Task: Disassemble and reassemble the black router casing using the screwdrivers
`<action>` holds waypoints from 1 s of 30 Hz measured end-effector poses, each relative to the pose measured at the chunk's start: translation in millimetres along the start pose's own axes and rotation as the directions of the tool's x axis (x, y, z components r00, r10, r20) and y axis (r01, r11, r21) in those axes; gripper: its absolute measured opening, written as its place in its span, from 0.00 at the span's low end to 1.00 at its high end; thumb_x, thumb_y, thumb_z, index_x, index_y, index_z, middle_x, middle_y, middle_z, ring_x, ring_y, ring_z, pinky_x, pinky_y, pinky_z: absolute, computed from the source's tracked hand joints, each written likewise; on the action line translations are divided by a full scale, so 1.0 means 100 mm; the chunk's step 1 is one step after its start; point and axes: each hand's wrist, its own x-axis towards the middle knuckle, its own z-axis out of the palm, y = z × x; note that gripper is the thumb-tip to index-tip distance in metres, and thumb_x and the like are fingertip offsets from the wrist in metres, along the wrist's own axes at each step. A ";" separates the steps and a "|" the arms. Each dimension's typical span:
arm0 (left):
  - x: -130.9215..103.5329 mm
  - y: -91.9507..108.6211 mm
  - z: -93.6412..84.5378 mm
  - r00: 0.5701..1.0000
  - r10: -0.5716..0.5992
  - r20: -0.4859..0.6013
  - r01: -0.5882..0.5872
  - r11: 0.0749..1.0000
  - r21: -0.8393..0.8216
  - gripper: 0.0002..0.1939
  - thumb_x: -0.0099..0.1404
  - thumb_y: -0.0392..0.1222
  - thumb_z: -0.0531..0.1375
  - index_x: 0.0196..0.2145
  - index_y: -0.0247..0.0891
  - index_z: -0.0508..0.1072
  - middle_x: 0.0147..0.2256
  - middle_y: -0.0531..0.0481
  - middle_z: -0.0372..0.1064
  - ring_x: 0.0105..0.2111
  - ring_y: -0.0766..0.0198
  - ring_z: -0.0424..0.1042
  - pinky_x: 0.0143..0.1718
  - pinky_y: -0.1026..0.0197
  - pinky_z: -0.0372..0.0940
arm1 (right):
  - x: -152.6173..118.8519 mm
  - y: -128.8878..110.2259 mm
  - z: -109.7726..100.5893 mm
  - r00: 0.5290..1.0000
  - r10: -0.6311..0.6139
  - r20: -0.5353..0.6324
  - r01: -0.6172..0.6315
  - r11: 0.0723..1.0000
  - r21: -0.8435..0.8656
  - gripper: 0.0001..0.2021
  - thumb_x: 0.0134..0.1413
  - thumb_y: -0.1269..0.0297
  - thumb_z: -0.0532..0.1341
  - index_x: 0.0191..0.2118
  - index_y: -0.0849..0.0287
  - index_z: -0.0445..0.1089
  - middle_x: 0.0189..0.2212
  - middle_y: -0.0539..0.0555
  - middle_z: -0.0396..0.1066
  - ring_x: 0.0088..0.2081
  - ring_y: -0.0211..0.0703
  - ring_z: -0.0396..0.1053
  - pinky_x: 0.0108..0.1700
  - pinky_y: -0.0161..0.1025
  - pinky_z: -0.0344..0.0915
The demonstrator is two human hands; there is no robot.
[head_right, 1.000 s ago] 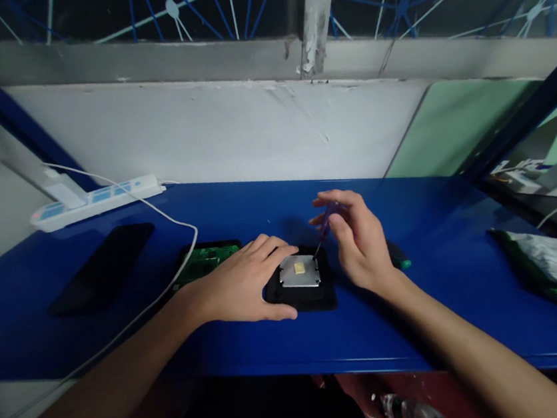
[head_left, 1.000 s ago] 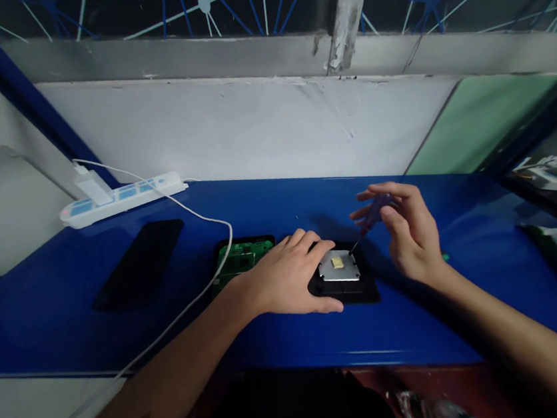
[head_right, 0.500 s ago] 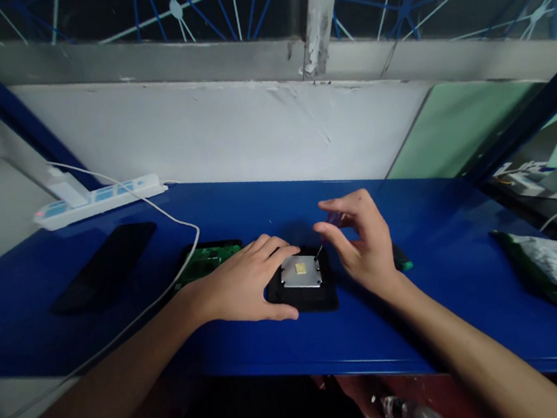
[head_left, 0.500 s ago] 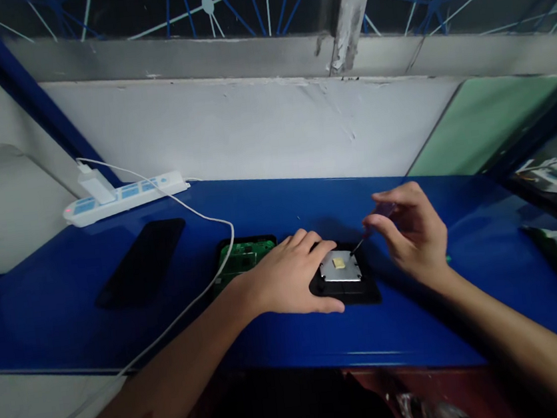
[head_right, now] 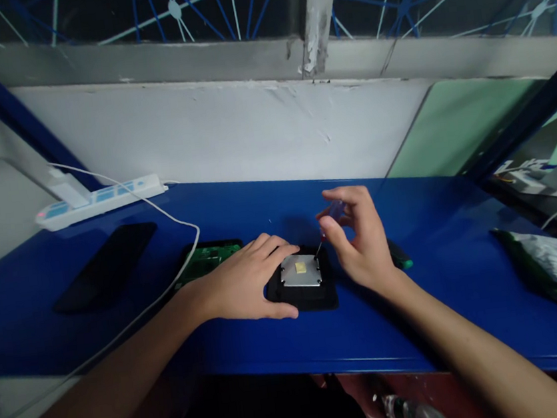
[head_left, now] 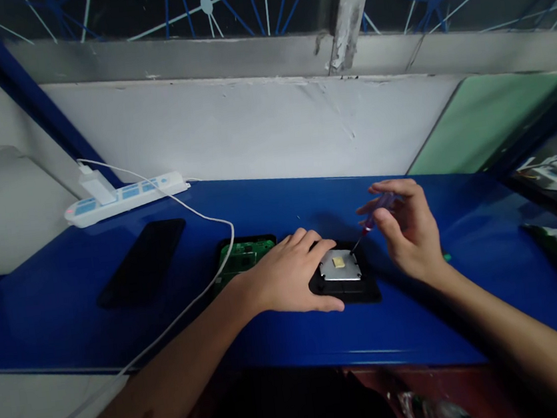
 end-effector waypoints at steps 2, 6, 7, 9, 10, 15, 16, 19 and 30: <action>0.00 0.00 0.00 1.000 -0.003 0.003 0.003 1.000 -0.006 0.47 0.57 0.69 0.63 0.64 0.39 0.59 0.56 0.41 0.63 0.55 0.46 0.62 0.57 0.47 0.60 | 0.01 -0.01 0.00 0.999 -0.029 -0.022 0.027 0.998 -0.059 0.15 0.61 0.61 0.64 0.53 0.47 0.67 0.45 0.54 0.62 0.36 0.42 0.71 0.32 0.43 0.76; 0.01 0.01 -0.01 1.000 -0.006 0.010 0.006 1.000 -0.011 0.47 0.58 0.69 0.62 0.64 0.38 0.59 0.57 0.41 0.62 0.56 0.47 0.61 0.57 0.46 0.60 | 0.01 -0.07 0.01 0.998 -0.046 -0.031 0.042 0.993 -0.108 0.16 0.61 0.65 0.63 0.54 0.46 0.69 0.40 0.53 0.65 0.36 0.42 0.71 0.34 0.44 0.77; 0.01 0.01 -0.02 1.000 -0.004 0.010 0.004 1.000 -0.008 0.46 0.58 0.69 0.62 0.64 0.38 0.59 0.57 0.41 0.62 0.56 0.47 0.61 0.57 0.46 0.61 | 0.01 -0.08 0.01 0.999 -0.030 -0.030 0.027 0.995 -0.092 0.18 0.63 0.65 0.62 0.56 0.46 0.67 0.41 0.53 0.68 0.36 0.43 0.73 0.35 0.45 0.77; 0.01 0.02 -0.02 1.000 -0.001 0.009 0.001 1.000 0.000 0.46 0.58 0.69 0.62 0.65 0.38 0.58 0.57 0.42 0.62 0.56 0.47 0.61 0.57 0.47 0.61 | 0.00 -0.08 0.01 1.000 0.008 -0.019 -0.009 0.999 -0.043 0.18 0.66 0.65 0.58 0.60 0.47 0.64 0.43 0.55 0.71 0.39 0.45 0.76 0.36 0.47 0.77; 0.01 0.01 -0.02 1.000 0.000 0.009 0.000 1.000 0.003 0.46 0.58 0.69 0.62 0.64 0.38 0.59 0.57 0.42 0.63 0.56 0.47 0.61 0.57 0.47 0.61 | -0.01 -0.08 0.01 1.000 0.023 -0.006 -0.023 0.999 -0.022 0.18 0.67 0.64 0.56 0.60 0.47 0.63 0.45 0.55 0.72 0.40 0.46 0.77 0.37 0.47 0.77; 0.01 0.01 -0.01 1.000 -0.002 0.008 0.002 1.000 0.003 0.47 0.57 0.70 0.63 0.64 0.38 0.59 0.56 0.42 0.63 0.56 0.47 0.62 0.56 0.47 0.61 | -0.02 -0.02 0.00 0.999 0.026 0.037 -0.027 0.999 0.022 0.15 0.67 0.60 0.56 0.58 0.47 0.64 0.49 0.57 0.70 0.40 0.47 0.76 0.36 0.48 0.77; 0.01 0.01 -0.01 1.000 -0.003 0.005 0.003 1.000 0.003 0.47 0.57 0.69 0.63 0.64 0.38 0.59 0.56 0.42 0.63 0.55 0.47 0.62 0.56 0.47 0.61 | -0.02 -0.02 0.01 0.999 0.027 0.031 -0.027 1.000 0.014 0.16 0.66 0.59 0.57 0.58 0.47 0.64 0.48 0.56 0.68 0.39 0.46 0.75 0.35 0.47 0.77; 0.01 0.02 -0.02 1.000 -0.008 0.002 0.008 1.000 0.004 0.46 0.57 0.69 0.64 0.63 0.37 0.60 0.56 0.41 0.63 0.55 0.47 0.62 0.56 0.47 0.61 | 0.00 -0.02 0.01 0.999 0.035 0.022 -0.034 0.999 -0.028 0.17 0.63 0.59 0.61 0.57 0.47 0.66 0.46 0.55 0.65 0.39 0.45 0.72 0.34 0.45 0.77; 0.01 0.01 -0.03 1.000 -0.008 0.025 0.008 1.000 -0.016 0.47 0.57 0.69 0.62 0.64 0.37 0.59 0.56 0.40 0.63 0.56 0.45 0.61 0.56 0.47 0.60 | -0.02 -0.04 0.01 0.999 0.009 -0.046 -0.012 0.998 -0.065 0.20 0.61 0.66 0.64 0.58 0.47 0.65 0.42 0.53 0.70 0.37 0.44 0.75 0.37 0.46 0.77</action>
